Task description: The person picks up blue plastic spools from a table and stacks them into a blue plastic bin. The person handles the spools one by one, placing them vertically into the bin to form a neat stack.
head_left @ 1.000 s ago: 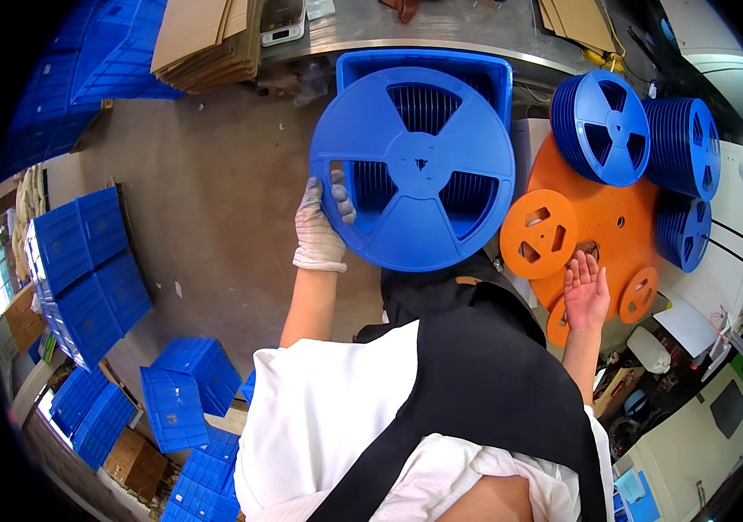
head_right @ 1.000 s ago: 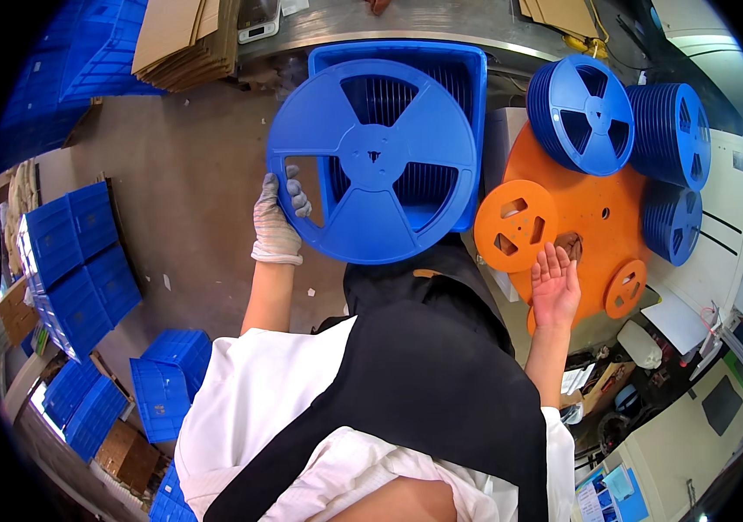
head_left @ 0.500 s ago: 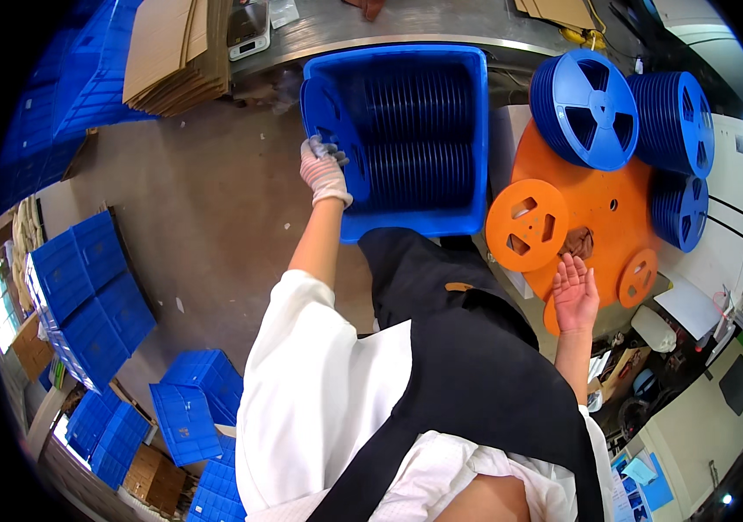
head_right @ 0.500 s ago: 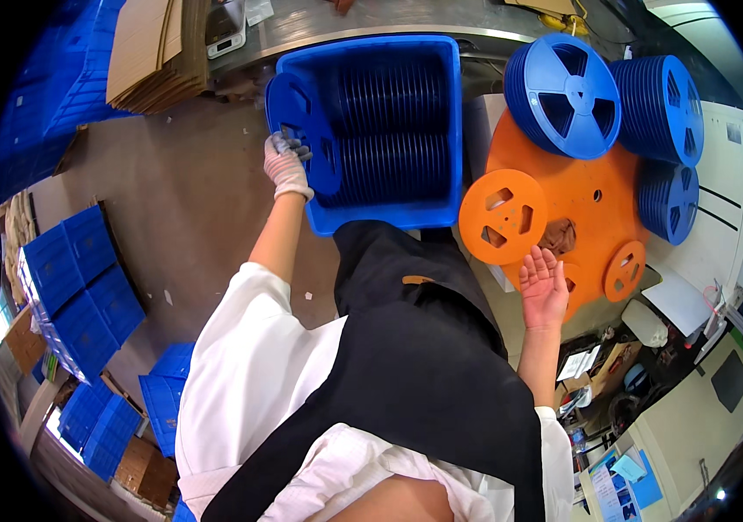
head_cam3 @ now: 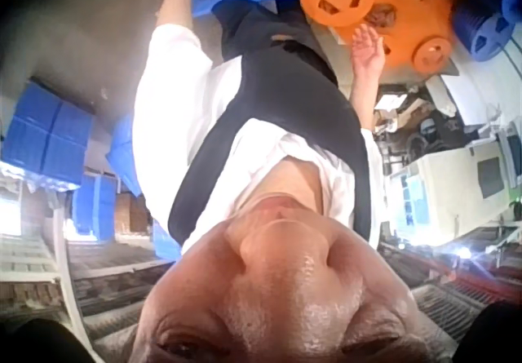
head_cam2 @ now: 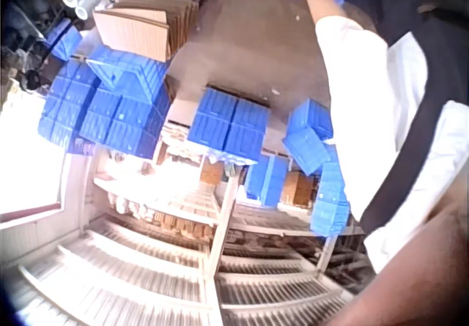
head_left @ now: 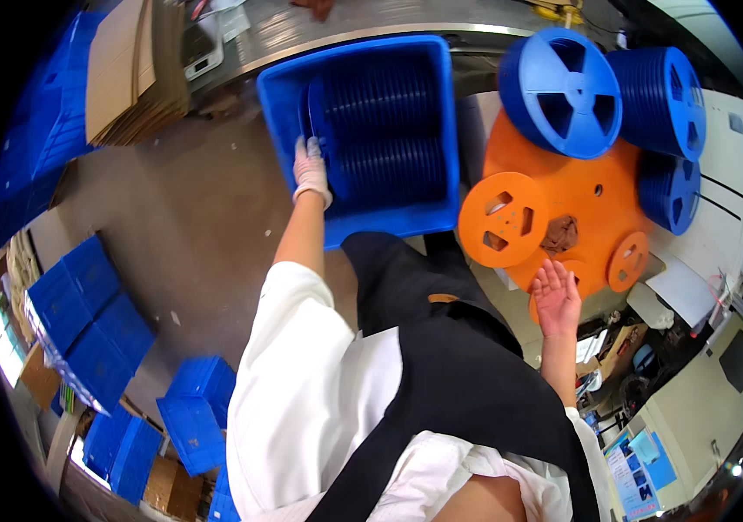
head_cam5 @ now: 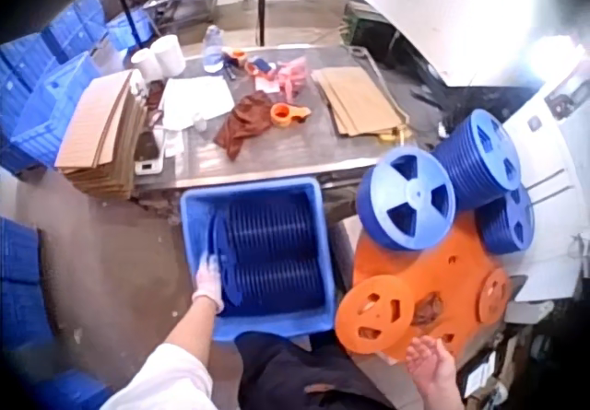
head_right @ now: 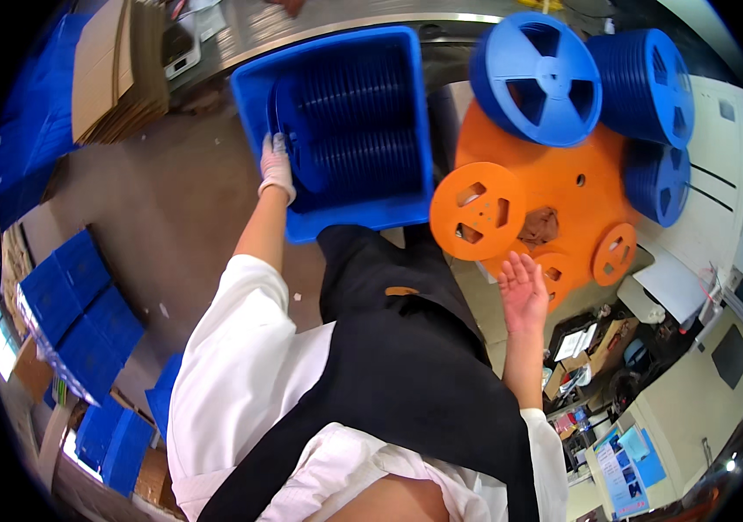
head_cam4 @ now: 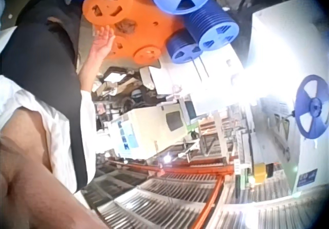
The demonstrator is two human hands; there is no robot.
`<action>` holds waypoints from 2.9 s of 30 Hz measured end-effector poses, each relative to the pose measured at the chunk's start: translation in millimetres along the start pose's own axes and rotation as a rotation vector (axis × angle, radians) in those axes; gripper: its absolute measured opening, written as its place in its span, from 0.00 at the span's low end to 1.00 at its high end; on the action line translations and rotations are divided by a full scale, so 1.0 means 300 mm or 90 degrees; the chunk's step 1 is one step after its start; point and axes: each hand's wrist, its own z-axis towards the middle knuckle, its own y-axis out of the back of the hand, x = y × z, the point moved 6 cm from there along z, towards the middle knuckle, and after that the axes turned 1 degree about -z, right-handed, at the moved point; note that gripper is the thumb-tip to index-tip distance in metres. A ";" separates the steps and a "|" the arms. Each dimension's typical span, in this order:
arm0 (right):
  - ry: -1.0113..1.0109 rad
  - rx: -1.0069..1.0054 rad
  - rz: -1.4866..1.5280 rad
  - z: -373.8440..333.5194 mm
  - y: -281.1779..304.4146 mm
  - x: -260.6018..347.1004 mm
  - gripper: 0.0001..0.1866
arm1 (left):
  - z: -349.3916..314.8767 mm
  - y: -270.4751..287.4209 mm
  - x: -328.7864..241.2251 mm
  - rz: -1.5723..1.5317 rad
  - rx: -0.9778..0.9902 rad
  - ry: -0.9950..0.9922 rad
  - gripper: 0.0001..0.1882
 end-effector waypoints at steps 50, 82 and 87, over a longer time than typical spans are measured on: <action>-0.139 0.823 0.189 -0.366 -0.675 0.015 0.16 | -1.393 -0.100 -0.662 0.244 0.486 -0.974 0.35; 0.102 0.398 -0.139 -0.320 -0.569 0.142 0.22 | -0.917 0.372 -0.200 -0.389 0.516 0.004 0.16; 0.080 0.426 -0.057 -0.317 -0.506 0.103 0.23 | -0.926 0.405 -0.163 -0.465 0.511 0.071 0.15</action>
